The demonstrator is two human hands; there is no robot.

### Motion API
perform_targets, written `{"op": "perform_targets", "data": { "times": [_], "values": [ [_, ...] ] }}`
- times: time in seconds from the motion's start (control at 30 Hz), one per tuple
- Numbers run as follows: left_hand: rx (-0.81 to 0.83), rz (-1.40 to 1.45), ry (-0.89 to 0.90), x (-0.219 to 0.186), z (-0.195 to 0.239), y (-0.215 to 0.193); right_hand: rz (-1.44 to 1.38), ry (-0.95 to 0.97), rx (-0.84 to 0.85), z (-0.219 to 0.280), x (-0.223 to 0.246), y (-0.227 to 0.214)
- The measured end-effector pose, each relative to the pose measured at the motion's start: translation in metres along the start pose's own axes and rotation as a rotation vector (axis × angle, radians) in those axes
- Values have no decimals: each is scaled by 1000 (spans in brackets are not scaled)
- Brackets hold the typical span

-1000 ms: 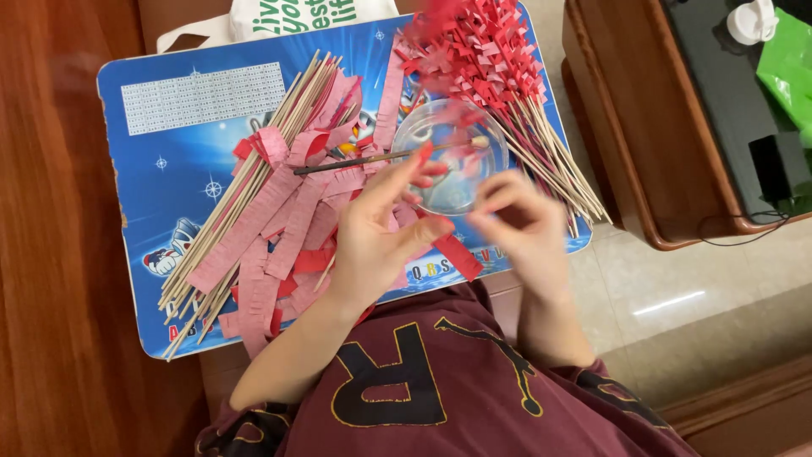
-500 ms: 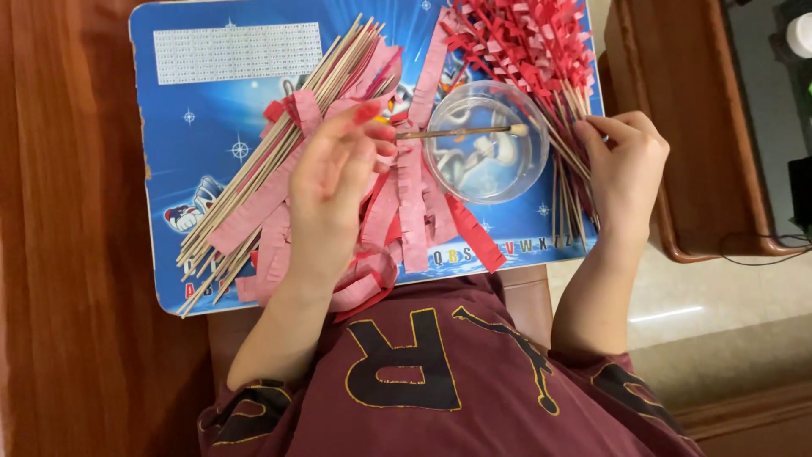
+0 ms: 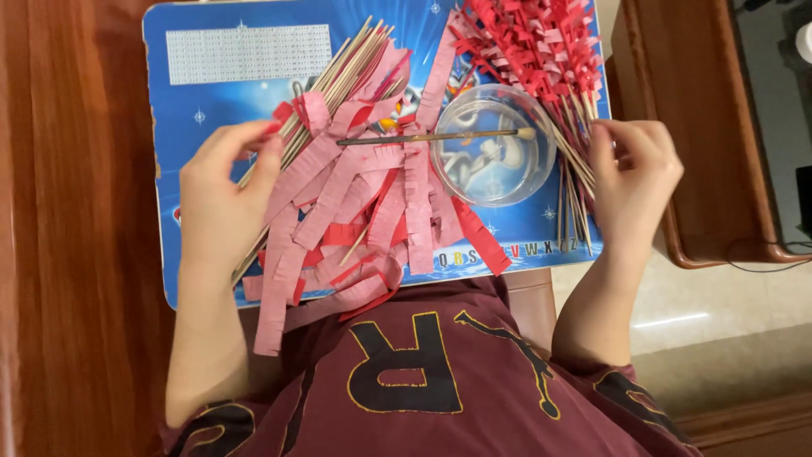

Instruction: Rolling red and pink paper strips onto wooden sticks and applying glue to create paper flowers.

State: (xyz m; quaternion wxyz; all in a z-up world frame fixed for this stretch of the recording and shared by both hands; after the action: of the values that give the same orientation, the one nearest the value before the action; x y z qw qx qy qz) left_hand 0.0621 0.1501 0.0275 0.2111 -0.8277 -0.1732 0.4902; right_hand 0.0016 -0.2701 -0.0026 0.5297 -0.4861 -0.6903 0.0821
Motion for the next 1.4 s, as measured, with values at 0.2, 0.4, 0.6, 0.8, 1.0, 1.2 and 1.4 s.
{"op": "perform_targets", "data": {
  "times": [0.2,0.4,0.6,0.8,1.0,1.2,1.4],
  "values": [
    [187,-456,172,49,19,15,-117,7,179,10,50,9],
    [156,-554,221,51,27,28,-157,-25,237,13,58,11],
    [81,-492,171,45,26,30,-196,-63,299,16,52,14],
    [4,-534,235,56,23,32,-215,-71,325,20,46,18],
    [33,-603,163,67,24,35,-180,-81,323,22,49,18],
    [-79,-547,151,68,25,31,-157,-62,348,22,53,21],
    [-142,-501,249,83,31,23,-191,-90,367,23,41,29]
  ]
}}
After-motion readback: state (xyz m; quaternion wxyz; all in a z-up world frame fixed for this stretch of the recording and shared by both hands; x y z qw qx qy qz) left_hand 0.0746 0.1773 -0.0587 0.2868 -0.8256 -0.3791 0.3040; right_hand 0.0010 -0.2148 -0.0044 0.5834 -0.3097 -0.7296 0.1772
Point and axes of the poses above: each hand's wrist, its own z-axis away from the middle knuckle, its own y-axis out of the palm, x = y × z, the point moved 2 cm from there along -z, towards the middle knuckle, and after that the axes turned 9 degrees about y, right-handed, at the moved point
